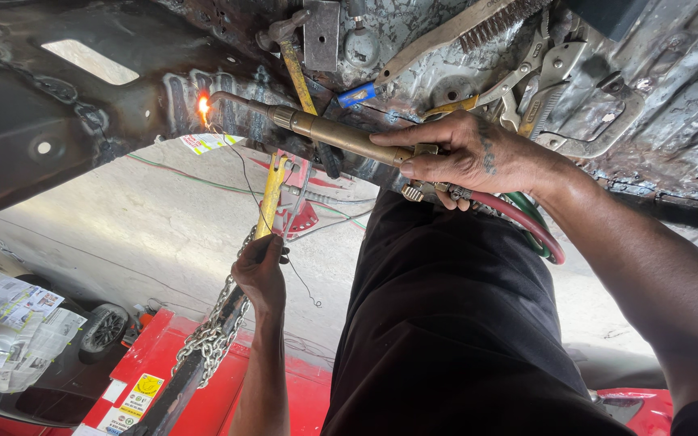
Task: The person welds a section of a car's undercarriage using a welding torch and a grounding clamp. The person holds the torch in the right hand and the clamp in the left hand, applying heat to a specific area of the vehicle frame.
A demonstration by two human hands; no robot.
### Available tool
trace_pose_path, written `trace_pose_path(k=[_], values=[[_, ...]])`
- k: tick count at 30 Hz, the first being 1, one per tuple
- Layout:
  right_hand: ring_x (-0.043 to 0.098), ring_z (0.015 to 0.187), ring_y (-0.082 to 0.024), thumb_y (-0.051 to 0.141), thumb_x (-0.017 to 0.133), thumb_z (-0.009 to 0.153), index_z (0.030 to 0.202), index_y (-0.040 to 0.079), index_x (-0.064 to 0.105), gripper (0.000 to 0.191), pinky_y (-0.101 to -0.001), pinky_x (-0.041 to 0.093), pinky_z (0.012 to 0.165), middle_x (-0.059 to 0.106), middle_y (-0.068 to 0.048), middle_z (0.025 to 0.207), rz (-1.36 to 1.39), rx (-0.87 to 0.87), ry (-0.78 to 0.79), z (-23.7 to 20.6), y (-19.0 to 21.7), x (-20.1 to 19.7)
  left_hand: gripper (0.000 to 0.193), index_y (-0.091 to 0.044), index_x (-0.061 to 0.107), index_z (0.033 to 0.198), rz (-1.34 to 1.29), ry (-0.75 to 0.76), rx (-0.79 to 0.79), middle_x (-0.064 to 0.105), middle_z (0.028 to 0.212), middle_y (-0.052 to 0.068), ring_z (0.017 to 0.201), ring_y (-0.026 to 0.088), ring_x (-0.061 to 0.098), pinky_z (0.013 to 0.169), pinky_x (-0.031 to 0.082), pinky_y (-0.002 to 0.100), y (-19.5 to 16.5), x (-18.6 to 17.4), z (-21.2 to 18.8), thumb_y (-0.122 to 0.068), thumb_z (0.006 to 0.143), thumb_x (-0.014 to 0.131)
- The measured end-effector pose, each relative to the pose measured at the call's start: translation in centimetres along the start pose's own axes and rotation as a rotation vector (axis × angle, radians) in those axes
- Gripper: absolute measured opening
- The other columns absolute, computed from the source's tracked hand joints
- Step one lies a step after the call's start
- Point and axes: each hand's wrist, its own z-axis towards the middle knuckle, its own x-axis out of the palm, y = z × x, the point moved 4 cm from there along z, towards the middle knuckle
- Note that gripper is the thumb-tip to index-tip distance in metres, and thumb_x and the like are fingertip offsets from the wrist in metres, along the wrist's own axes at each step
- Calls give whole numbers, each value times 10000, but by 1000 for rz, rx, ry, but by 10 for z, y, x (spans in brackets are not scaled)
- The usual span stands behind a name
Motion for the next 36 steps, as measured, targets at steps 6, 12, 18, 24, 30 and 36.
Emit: trace_pose_path(k=[6, 12, 18, 24, 30, 36], values=[[699, 510, -109, 225, 651, 957, 1444, 225, 595, 490, -257, 613, 461, 699, -54, 762, 37, -50, 9, 1, 0, 0, 95, 33, 759, 971, 5, 3, 4, 725, 744, 76, 639, 104, 663, 591, 535, 244, 1, -1, 0, -50, 932, 737], [694, 508, -119, 225, 655, 946, 1441, 227, 595, 499, -268, 601, 453, 706, -56, 770, 31, -5, 2, -1, -3, 0, 100, 32, 752, 973, 8, -16, -2, 726, 742, 75, 636, 100, 669, 593, 548, 243, 5, -2, 0, -55, 923, 745], [704, 518, -113, 226, 652, 947, 1435, 225, 598, 491, -266, 611, 456, 708, -48, 785, 23, -28, 2, -1, -3, 0, 95, 33, 756, 972, 5, -6, -4, 723, 741, 73, 630, 100, 658, 589, 541, 243, 7, -3, -2, -51, 927, 747], [687, 522, -113, 220, 659, 948, 1441, 224, 602, 496, -266, 607, 462, 689, -53, 784, 59, -3, 0, -2, -4, 1, 93, 31, 758, 972, 5, -2, 12, 725, 738, 74, 628, 103, 664, 586, 545, 247, 9, -3, -2, -47, 923, 749], [691, 521, -108, 230, 655, 949, 1443, 223, 594, 498, -260, 609, 457, 697, -53, 790, 56, -32, 14, -1, -3, 2, 100, 33, 756, 975, -10, -17, 8, 723, 740, 75, 629, 105, 660, 581, 540, 249, 6, -2, -2, -54, 925, 757], [696, 505, -119, 244, 655, 940, 1437, 231, 598, 500, -264, 614, 453, 706, -59, 784, 27, 1, -2, -1, -5, 2, 98, 32, 759, 980, -24, 3, -1, 725, 752, 74, 648, 103, 663, 585, 535, 246, 1, 0, -1, -52, 935, 737]])
